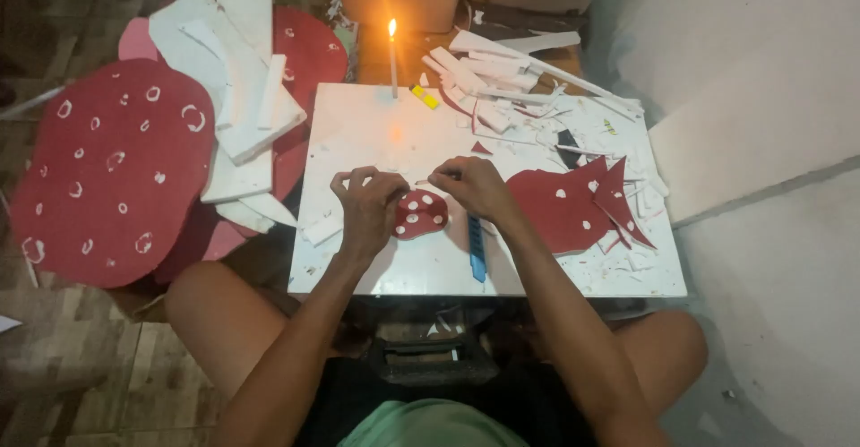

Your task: Crafting decorative mushrooms by cutting shapes from foam sheets and assembling them.

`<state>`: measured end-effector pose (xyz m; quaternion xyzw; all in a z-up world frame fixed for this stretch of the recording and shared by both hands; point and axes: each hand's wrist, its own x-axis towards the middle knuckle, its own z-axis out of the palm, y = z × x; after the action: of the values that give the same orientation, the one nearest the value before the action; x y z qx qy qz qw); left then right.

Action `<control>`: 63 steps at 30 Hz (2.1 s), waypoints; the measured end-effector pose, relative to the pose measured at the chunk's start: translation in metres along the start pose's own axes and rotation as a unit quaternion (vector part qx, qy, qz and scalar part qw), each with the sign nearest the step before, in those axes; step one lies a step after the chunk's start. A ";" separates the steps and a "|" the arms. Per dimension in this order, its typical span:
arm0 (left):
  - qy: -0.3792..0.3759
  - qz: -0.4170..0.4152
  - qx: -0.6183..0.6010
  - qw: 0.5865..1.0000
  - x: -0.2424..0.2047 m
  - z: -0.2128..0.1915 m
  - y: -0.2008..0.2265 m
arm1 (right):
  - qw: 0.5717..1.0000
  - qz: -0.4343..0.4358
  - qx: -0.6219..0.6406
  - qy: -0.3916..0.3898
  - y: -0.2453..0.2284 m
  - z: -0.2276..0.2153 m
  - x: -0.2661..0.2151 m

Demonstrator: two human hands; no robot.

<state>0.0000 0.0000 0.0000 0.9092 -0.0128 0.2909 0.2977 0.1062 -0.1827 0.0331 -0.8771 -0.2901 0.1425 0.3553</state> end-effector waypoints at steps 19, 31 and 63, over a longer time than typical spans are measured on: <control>-0.100 -0.204 -0.049 0.973 -0.017 0.031 -0.032 | 0.940 -0.096 -0.324 -0.056 0.022 -0.004 -0.011; -0.340 -0.122 0.133 0.923 -0.006 0.084 -0.022 | 0.994 0.030 -0.104 0.018 0.047 0.001 -0.037; -0.084 -0.308 0.075 0.945 -0.040 0.068 0.011 | 0.962 0.171 0.143 0.155 0.050 0.010 -0.098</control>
<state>0.0003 -0.0527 -0.0598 0.9097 0.2642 0.1076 0.3018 0.0441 -0.2660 -0.0047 -0.8650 -0.0538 0.1030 0.4881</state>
